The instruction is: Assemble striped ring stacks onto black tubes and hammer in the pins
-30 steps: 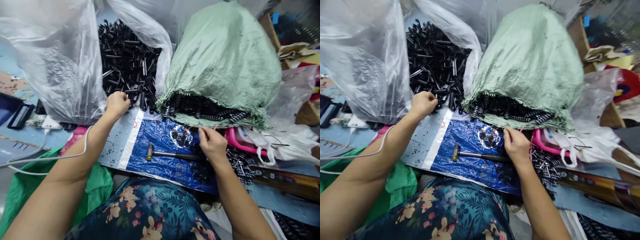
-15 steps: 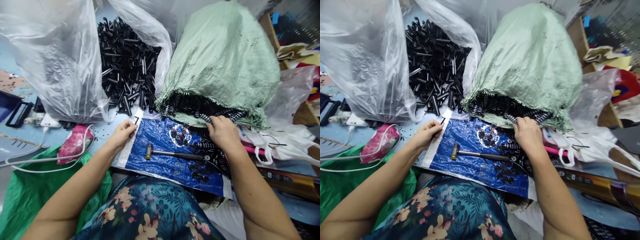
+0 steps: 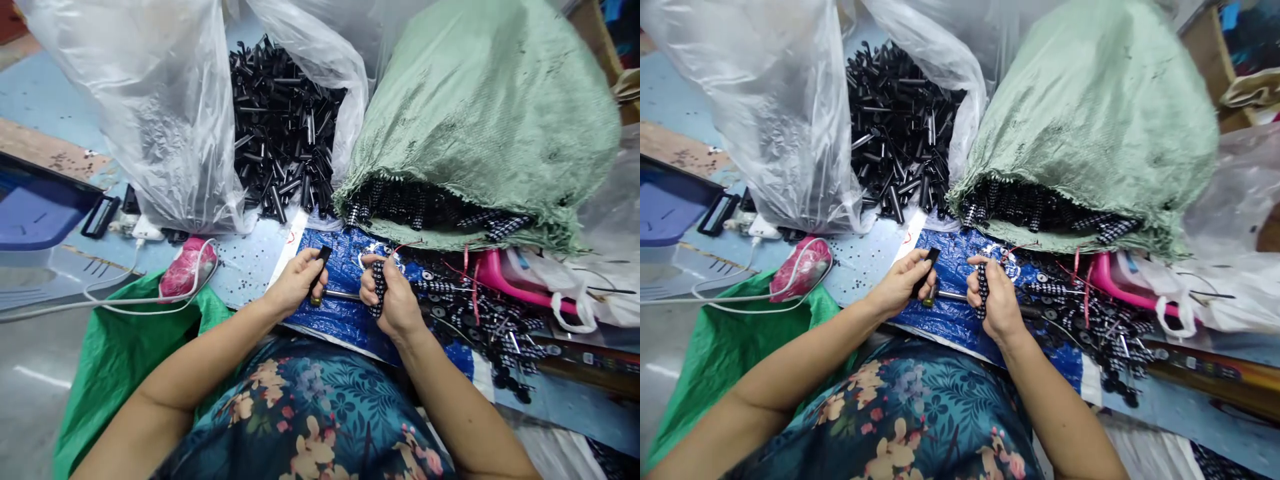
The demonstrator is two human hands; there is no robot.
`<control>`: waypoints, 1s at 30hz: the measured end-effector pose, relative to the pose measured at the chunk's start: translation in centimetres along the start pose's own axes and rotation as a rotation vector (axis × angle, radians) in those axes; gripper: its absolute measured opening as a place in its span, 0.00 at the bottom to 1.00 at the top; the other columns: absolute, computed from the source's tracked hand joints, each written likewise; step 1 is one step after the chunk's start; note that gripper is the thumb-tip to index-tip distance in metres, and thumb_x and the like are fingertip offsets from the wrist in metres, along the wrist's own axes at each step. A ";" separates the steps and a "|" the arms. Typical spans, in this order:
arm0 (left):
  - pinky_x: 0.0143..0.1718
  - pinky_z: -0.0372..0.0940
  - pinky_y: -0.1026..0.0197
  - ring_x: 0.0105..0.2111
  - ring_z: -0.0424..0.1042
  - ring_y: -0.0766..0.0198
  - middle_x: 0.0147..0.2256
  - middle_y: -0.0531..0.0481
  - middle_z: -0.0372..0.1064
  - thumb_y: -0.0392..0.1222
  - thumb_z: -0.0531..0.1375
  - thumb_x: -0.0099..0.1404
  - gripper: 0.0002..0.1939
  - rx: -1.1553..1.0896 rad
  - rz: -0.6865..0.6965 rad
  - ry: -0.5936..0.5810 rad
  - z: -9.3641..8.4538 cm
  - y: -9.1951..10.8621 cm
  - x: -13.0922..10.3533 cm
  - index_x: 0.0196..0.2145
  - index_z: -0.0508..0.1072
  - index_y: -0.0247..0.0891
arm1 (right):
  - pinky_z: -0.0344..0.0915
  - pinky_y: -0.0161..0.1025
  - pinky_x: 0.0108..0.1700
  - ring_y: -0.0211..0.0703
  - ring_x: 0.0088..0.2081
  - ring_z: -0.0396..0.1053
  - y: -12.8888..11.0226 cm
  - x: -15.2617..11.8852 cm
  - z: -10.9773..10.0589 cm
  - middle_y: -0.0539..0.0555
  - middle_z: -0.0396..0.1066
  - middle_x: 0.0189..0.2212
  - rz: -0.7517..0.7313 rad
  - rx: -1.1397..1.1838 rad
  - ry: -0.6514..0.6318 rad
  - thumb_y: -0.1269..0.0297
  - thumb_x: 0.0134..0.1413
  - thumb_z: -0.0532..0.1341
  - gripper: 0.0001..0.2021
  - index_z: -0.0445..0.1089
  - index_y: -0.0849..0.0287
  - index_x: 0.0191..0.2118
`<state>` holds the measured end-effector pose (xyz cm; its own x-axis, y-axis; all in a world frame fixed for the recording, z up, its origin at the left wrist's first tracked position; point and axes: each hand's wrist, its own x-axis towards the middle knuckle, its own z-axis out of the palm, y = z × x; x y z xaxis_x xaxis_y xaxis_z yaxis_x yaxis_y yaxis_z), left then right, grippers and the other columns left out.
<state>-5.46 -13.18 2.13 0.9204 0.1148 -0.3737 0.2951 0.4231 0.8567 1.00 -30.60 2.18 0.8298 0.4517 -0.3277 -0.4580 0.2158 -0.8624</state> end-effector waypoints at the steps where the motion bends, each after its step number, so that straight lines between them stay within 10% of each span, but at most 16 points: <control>1: 0.18 0.56 0.67 0.15 0.61 0.73 0.24 0.59 0.68 0.52 0.62 0.65 0.16 0.008 0.001 0.005 0.0 -0.1 -0.3 0.40 0.64 0.39 | 0.49 0.33 0.19 0.31 0.16 0.49 0.1 -0.1 0.3 0.42 0.57 0.20 -0.007 0.009 -0.006 0.37 0.61 0.57 0.23 0.68 0.52 0.45; 5: 0.20 0.55 0.66 0.17 0.61 0.73 0.27 0.55 0.70 0.54 0.61 0.66 0.16 0.087 0.109 0.056 0.9 -0.2 -0.8 0.39 0.66 0.38 | 0.56 0.33 0.21 0.33 0.18 0.55 0.8 -0.3 1.1 0.43 0.59 0.22 -0.069 0.058 0.037 0.37 0.63 0.53 0.22 0.68 0.50 0.46; 9: 0.30 0.60 0.64 0.28 0.64 0.68 0.29 0.54 0.68 0.48 0.70 0.56 0.15 0.228 0.270 0.034 3.0 -0.6 -0.4 0.32 0.72 0.37 | 0.74 0.44 0.42 0.45 0.41 0.75 1.9 0.1 1.8 0.56 0.74 0.42 -0.192 -0.054 0.101 0.41 0.67 0.49 0.22 0.69 0.54 0.45; 15: 0.27 0.53 0.63 0.25 0.56 0.70 0.23 0.57 0.58 0.50 0.69 0.56 0.16 0.234 0.181 0.000 2.8 -0.4 -0.2 0.26 0.71 0.36 | 0.65 0.59 0.63 0.60 0.72 0.49 2.4 0.2 -0.7 0.64 0.50 0.70 -0.637 -0.756 -0.074 0.38 0.60 0.58 0.41 0.47 0.52 0.71; 20: 0.25 0.52 0.64 0.23 0.55 0.71 0.22 0.57 0.57 0.54 0.70 0.56 0.19 0.209 0.123 -0.033 1.5 -0.2 -0.8 0.27 0.69 0.36 | 0.62 0.64 0.66 0.63 0.70 0.53 1.6 -0.1 -2.5 0.66 0.53 0.69 -0.991 -1.135 -0.283 0.53 0.53 0.71 0.52 0.39 0.51 0.74; 25: 0.24 0.55 0.63 0.22 0.57 0.69 0.23 0.54 0.61 0.66 0.51 0.69 0.28 0.220 0.132 0.095 2.3 -1.1 -1.0 0.32 0.71 0.37 | 0.68 0.61 0.63 0.63 0.65 0.62 1.4 -0.8 -1.7 0.68 0.59 0.66 -1.110 -1.136 -0.210 0.55 0.50 0.73 0.53 0.43 0.57 0.74; 30: 0.35 0.62 0.63 0.31 0.64 0.67 0.31 0.52 0.68 0.59 0.63 0.64 0.21 0.134 0.198 0.086 3.0 -1.0 -1.2 0.37 0.75 0.37 | 0.72 0.59 0.60 0.63 0.64 0.65 2.1 -1.6 -1.5 0.68 0.60 0.66 -1.184 -1.211 -0.108 0.56 0.52 0.72 0.51 0.43 0.58 0.74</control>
<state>-6.07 -16.43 2.73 0.9402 0.2619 -0.2180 0.1481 0.2621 0.9536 -0.83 -32.16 0.27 0.4661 0.6036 0.6468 0.8820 -0.2599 -0.3931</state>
